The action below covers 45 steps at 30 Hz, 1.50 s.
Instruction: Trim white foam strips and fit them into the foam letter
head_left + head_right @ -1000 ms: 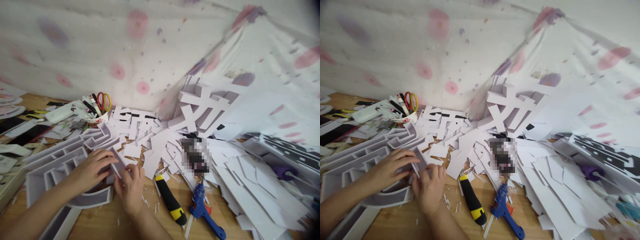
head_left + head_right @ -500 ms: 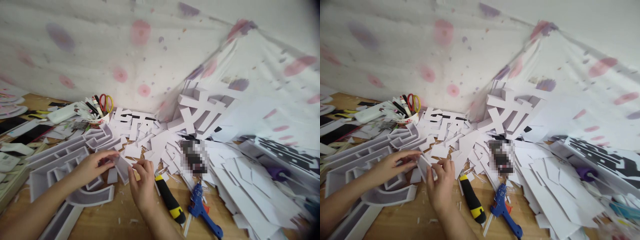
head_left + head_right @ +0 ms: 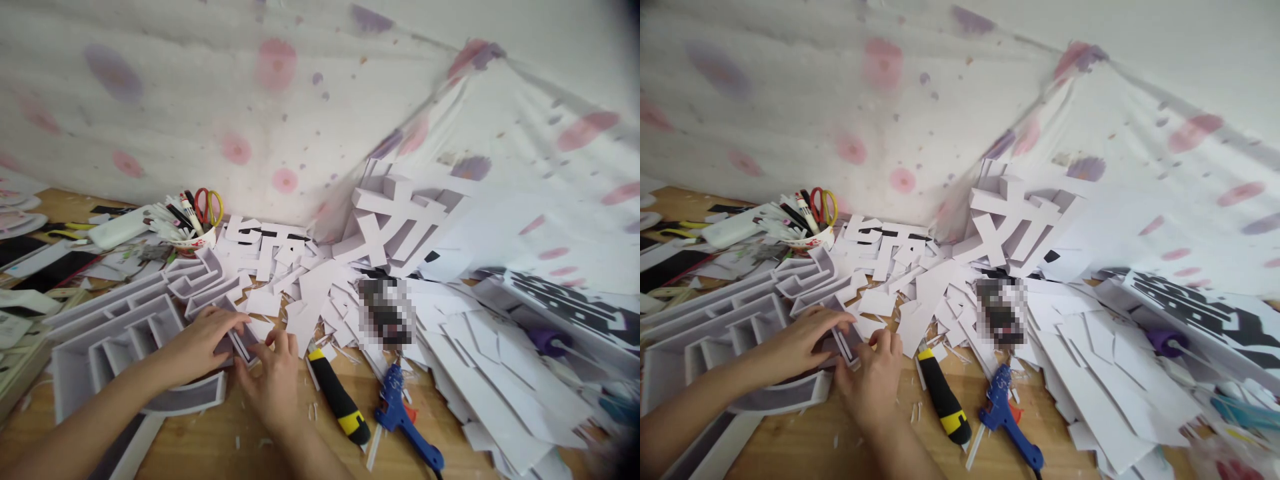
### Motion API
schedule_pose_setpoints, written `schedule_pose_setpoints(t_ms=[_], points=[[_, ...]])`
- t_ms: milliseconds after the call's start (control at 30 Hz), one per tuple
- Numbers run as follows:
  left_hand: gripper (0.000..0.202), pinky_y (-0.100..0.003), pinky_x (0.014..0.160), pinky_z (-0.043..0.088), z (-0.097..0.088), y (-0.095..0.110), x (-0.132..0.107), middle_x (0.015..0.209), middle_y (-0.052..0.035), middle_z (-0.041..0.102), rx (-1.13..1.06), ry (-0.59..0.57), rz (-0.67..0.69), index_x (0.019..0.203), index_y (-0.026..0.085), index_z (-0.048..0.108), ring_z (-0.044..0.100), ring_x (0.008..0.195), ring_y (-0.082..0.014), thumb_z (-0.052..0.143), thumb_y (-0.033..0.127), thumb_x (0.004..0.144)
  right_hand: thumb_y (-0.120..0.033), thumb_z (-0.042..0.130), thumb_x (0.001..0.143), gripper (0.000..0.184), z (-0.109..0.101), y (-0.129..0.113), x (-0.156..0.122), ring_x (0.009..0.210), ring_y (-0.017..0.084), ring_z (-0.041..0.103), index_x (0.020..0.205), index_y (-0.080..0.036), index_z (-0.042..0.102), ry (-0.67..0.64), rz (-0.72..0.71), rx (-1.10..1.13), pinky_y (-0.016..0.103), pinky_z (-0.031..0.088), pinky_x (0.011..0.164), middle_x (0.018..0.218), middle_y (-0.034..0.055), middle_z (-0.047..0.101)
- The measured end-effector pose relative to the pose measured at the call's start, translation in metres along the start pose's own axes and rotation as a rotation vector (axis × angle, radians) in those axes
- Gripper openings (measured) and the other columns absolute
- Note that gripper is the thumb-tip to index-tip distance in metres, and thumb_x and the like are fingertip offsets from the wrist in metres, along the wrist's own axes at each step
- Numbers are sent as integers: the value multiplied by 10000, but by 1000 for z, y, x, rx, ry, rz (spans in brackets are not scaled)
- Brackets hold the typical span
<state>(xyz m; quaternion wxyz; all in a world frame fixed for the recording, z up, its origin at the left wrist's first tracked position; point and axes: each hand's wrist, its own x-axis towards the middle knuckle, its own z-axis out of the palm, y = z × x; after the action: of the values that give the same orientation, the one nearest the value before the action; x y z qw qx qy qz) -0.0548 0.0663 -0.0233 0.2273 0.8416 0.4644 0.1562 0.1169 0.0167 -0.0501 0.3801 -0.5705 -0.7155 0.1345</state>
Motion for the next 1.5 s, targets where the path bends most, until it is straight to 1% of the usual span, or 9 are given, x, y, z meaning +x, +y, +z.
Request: schedule_pose_setpoints(t_ms=[233, 433, 867, 1000, 1100, 1167, 1233, 1367, 1500], points=[[477, -314, 813, 439, 4, -9, 13, 828, 55, 673, 30, -25, -1, 1063, 296, 561, 589, 886, -172, 476, 52, 662, -222, 594, 765, 151, 6, 3, -4, 798, 209, 451, 882, -250, 686, 16, -59, -13, 380, 452, 702, 862, 62, 493], [409, -281, 744, 421, 4, -13, 24, 723, 43, 665, 41, -94, 8, 1004, 256, 582, 604, 780, -155, 471, 66, 659, -187, 590, 764, 94, 9, 4, -7, 797, 216, 439, 814, -197, 668, 7, -51, 15, 392, 453, 694, 865, 72, 501], [410, -298, 776, 426, -4, -2, 22, 824, 18, 673, 33, -167, -34, 1040, 246, 551, 606, 846, -168, 457, 81, 677, -131, 599, 731, 123, 16, 6, -7, 813, 212, 442, 839, -176, 636, 59, -42, 89, 381, 442, 706, 875, 72, 493], [431, -320, 819, 430, -13, 3, 18, 848, 12, 672, -32, -122, -31, 1060, 252, 565, 601, 865, -176, 489, 88, 669, -160, 611, 753, 53, 14, 5, -6, 845, 208, 466, 804, -173, 609, 77, -27, 189, 378, 438, 728, 907, 70, 488], [299, -304, 791, 446, -28, 11, 14, 804, 6, 676, -131, -63, -31, 998, 262, 622, 605, 805, -177, 539, 182, 723, -215, 589, 799, 68, 6, 3, -5, 875, 205, 482, 858, -186, 607, 82, -19, 296, 374, 439, 757, 909, 60, 474], [183, -269, 721, 461, -38, 17, 10, 827, -8, 687, -189, 11, -81, 907, 267, 664, 609, 790, -181, 564, 294, 757, -243, 560, 830, 127, -2, 2, -4, 914, 203, 489, 942, -198, 598, 86, -10, 367, 369, 440, 794, 932, 58, 468], [200, -221, 590, 451, -45, 21, 3, 911, -25, 692, -216, 119, -190, 859, 268, 685, 613, 819, -198, 577, 402, 756, -259, 535, 850, 167, -9, 5, -4, 945, 198, 497, 1003, -208, 578, 81, 11, 419, 356, 441, 821, 963, 59, 469], [313, -188, 448, 394, -46, 15, -16, 912, -45, 690, -174, 291, -319, 879, 255, 694, 616, 791, -213, 613, 494, 695, -260, 497, 873, 151, -16, 19, -6, 892, 175, 522, 998, -218, 570, 50, 78, 438, 315, 450, 786, 954, 50, 490], [346, -192, 457, 405, -40, 3, -34, 878, -36, 695, -120, 294, -393, 867, 261, 698, 614, 768, -211, 601, 536, 682, -273, 469, 894, 139, -17, 32, -12, 837, 161, 528, 968, -228, 578, 56, 135, 434, 295, 450, 754, 911, 36, 492]])
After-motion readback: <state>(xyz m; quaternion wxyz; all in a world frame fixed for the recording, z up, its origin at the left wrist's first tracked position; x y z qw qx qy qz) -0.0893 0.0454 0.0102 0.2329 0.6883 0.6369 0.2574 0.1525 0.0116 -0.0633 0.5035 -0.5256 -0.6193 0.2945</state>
